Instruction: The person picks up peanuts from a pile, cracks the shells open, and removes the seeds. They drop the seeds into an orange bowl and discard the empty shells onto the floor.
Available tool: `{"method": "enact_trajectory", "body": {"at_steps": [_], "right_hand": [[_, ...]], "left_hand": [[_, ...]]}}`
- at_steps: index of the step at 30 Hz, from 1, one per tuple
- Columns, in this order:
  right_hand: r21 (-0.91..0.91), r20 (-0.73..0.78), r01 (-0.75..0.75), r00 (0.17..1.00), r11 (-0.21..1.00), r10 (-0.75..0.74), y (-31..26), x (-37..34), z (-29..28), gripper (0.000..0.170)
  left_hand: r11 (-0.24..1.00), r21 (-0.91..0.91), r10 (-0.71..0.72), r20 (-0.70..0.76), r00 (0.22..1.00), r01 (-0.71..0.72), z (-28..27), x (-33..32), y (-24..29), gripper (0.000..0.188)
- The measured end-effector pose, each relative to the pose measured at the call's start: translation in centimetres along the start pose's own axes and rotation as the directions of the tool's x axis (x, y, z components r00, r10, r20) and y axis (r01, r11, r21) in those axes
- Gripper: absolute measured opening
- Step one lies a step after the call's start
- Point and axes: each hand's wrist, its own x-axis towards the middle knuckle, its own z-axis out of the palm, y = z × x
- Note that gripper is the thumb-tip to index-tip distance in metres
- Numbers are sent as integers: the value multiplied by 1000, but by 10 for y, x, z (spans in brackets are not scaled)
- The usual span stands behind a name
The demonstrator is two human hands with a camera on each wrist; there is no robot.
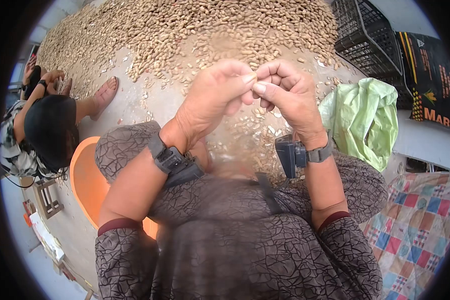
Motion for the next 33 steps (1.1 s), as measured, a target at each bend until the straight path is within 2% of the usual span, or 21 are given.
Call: {"method": "enact_trajectory", "body": {"at_steps": [3,5,12,15,17,18,20,21,23,24,25,27,29,31,33], "right_hand": [[6,43,-47,998,999,47,1,-1,-6,13],[113,124,-100,989,989,85,6,-1,-10,15],[268,182,-194,972,944,149,14,-1,-19,17],[301,194,-215,968,929,161,10,0,-22,16],[140,221,-180,964,974,146,5,0,-28,16],[140,218,-184,964,973,151,7,0,-36,16],[-204,284,-254,909,945,306,16,2,-59,19],[-206,281,-257,909,944,309,24,5,-70,19],[-240,-23,-344,937,908,349,49,13,-94,20],[-174,-132,-333,940,927,314,61,17,-107,19],[-175,-137,-338,939,925,317,74,19,-118,19],[-85,-351,-406,867,910,354,103,22,-139,20],[-49,-373,-405,855,913,360,135,21,-153,17],[-102,-372,-494,824,864,427,162,20,-160,14],[-73,-393,-508,806,858,443,188,24,-158,15]], "left_hand": [[1000,-17,11,8,1000,-11,1,0,-1,15],[999,-38,-30,51,998,32,2,-1,1,13],[994,-78,-71,44,997,74,6,2,-1,12],[1000,-18,-18,3,1000,18,10,6,-1,14],[989,-149,13,32,999,-8,2,11,0,11],[974,-225,12,118,993,15,-8,12,3,15],[954,-297,0,121,993,36,-5,13,9,17],[931,-362,-9,121,993,53,-3,13,14,19],[913,-401,-20,123,992,68,-2,10,15,23],[907,-415,-11,149,989,73,-3,10,14,23],[901,-428,-1,175,985,77,-4,10,15,22],[916,-385,-53,174,983,117,-6,8,20,23],[949,-296,-84,87,993,107,-6,9,20,21],[954,-274,-118,41,992,124,-3,9,22,20],[957,-251,-149,-7,989,142,0,10,25,19]]}}
